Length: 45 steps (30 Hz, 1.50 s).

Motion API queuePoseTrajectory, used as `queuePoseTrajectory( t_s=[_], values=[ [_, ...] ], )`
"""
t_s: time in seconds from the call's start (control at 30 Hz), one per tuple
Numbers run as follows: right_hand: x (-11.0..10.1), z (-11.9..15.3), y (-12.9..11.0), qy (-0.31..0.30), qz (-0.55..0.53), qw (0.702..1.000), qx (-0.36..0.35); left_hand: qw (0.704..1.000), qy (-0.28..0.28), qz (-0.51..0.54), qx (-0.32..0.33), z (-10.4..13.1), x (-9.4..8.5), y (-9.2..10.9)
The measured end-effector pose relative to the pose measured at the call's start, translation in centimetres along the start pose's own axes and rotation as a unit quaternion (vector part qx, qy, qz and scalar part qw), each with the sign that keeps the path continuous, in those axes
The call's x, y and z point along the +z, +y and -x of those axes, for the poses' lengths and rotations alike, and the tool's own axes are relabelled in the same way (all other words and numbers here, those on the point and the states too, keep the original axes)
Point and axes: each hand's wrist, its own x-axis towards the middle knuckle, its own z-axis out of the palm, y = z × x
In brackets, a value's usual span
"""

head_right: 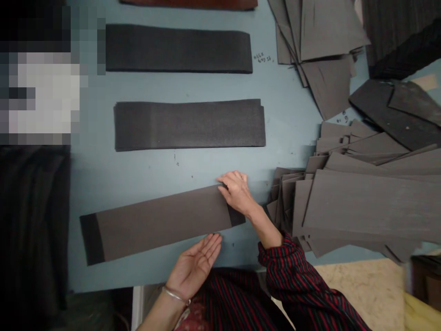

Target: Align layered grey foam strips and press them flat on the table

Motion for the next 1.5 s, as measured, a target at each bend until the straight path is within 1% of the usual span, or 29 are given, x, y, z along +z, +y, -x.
queuePoseTrajectory(
  t_s=[0.1, 0.23, 0.47, 0.63, 0.73, 0.8, 0.83, 0.87, 0.93, 0.97, 1.0, 1.03, 1.07, 1.1, 1.13, 1.17, 1.2, 1.23, 1.27, 1.3, 1.33, 1.37, 1.4, 1.43, 1.5],
  values=[
    [0.4, 0.1, 0.1, -0.016, 0.015, 1.0, -0.001, 1.0, 0.007, 0.005, -0.002, -0.4, 1.0, -0.6],
    [0.7, -0.1, -0.2, -0.022, 0.027, 0.999, 0.009, 1.0, 0.017, 0.019, 0.002, -0.5, 1.7, -1.1],
    [0.8, 0.1, -0.2, -0.008, 0.035, 0.999, 0.009, 0.999, 0.021, 0.044, 0.003, -0.3, 2.0, -1.5],
    [1.2, 0.3, -0.3, -0.005, 0.039, 0.999, 0.013, 0.999, 0.026, 0.04, 0.002, -0.5, 2.3, -1.5],
    [1.4, 0.4, -0.4, 0.007, 0.036, 0.999, 0.01, 0.999, 0.022, 0.033, 0.009, -0.6, 2.3, -1.6],
    [1.1, 0.9, -0.5, 0.038, 0.022, 0.999, 0.017, 1.0, 0.013, 0.017, 0.011, -0.3, 2.0, -1.8],
    [0.9, 1.5, -0.7, 0.069, 0.009, 0.997, 0.031, 1.0, 0.01, -0.001, 0.008, 0.1, 1.7, -1.9],
    [0.7, 2.3, -0.9, 0.113, -0.009, 0.992, 0.056, 1.0, 0.008, -0.028, 0.003, 0.5, 1.4, -2.0],
    [0.4, 4.9, -1.5, 0.203, -0.067, 0.968, 0.134, 0.994, -0.007, -0.107, 0.008, 1.4, 0.9, -2.1],
    [0.5, 6.6, -1.8, 0.225, -0.105, 0.952, 0.181, 0.986, -0.022, -0.16, 0.033, 1.8, 0.7, -1.9],
    [0.8, 8.5, -2.3, 0.216, -0.152, 0.937, 0.228, 0.971, -0.04, -0.223, 0.082, 2.0, 0.8, -1.5],
    [1.4, 10.3, -2.8, 0.172, -0.204, 0.924, 0.273, 0.942, -0.058, -0.292, 0.157, 2.0, 1.1, -1.0],
    [2.2, 12.1, -3.3, 0.101, -0.265, 0.907, 0.311, 0.895, -0.072, -0.364, 0.248, 1.8, 1.6, -0.2],
    [3.1, 13.6, -3.9, 0.018, -0.334, 0.877, 0.345, 0.829, -0.08, -0.433, 0.345, 1.5, 2.4, 0.7],
    [4.2, 14.9, -4.4, -0.054, -0.4, 0.836, 0.371, 0.747, -0.082, -0.496, 0.436, 0.9, 3.4, 1.7],
    [5.2, 15.7, -5.0, -0.101, -0.458, 0.792, 0.391, 0.657, -0.082, -0.547, 0.512, 0.2, 4.6, 2.7],
    [6.2, 16.2, -5.4, -0.119, -0.507, 0.749, 0.409, 0.568, -0.082, -0.591, 0.567, -0.5, 5.9, 3.7],
    [7.0, 16.4, -5.8, -0.111, -0.545, 0.714, 0.425, 0.487, -0.083, -0.627, 0.602, -1.3, 7.2, 4.5],
    [7.6, 16.3, -6.1, -0.085, -0.573, 0.687, 0.438, 0.417, -0.081, -0.659, 0.621, -2.1, 8.4, 5.1],
    [7.9, 16.0, -6.3, -0.052, -0.594, 0.666, 0.449, 0.359, -0.076, -0.686, 0.628, -2.9, 9.5, 5.5],
    [8.1, 15.6, -6.4, -0.021, -0.609, 0.649, 0.456, 0.314, -0.068, -0.709, 0.627, -3.6, 10.4, 5.8],
    [8.2, 15.2, -6.3, 0.002, -0.62, 0.636, 0.459, 0.281, -0.057, -0.729, 0.622, -4.2, 11.1, 5.8],
    [8.2, 14.8, -6.3, 0.019, -0.628, 0.628, 0.459, 0.257, -0.045, -0.744, 0.615, -4.8, 11.7, 5.7],
    [8.1, 14.4, -6.2, 0.033, -0.634, 0.622, 0.458, 0.24, -0.035, -0.756, 0.608, -5.2, 12.0, 5.5],
    [8.0, 13.9, -6.1, 0.052, -0.64, 0.614, 0.459, 0.225, -0.019, -0.768, 0.6, -5.9, 12.2, 5.0]
  ],
)
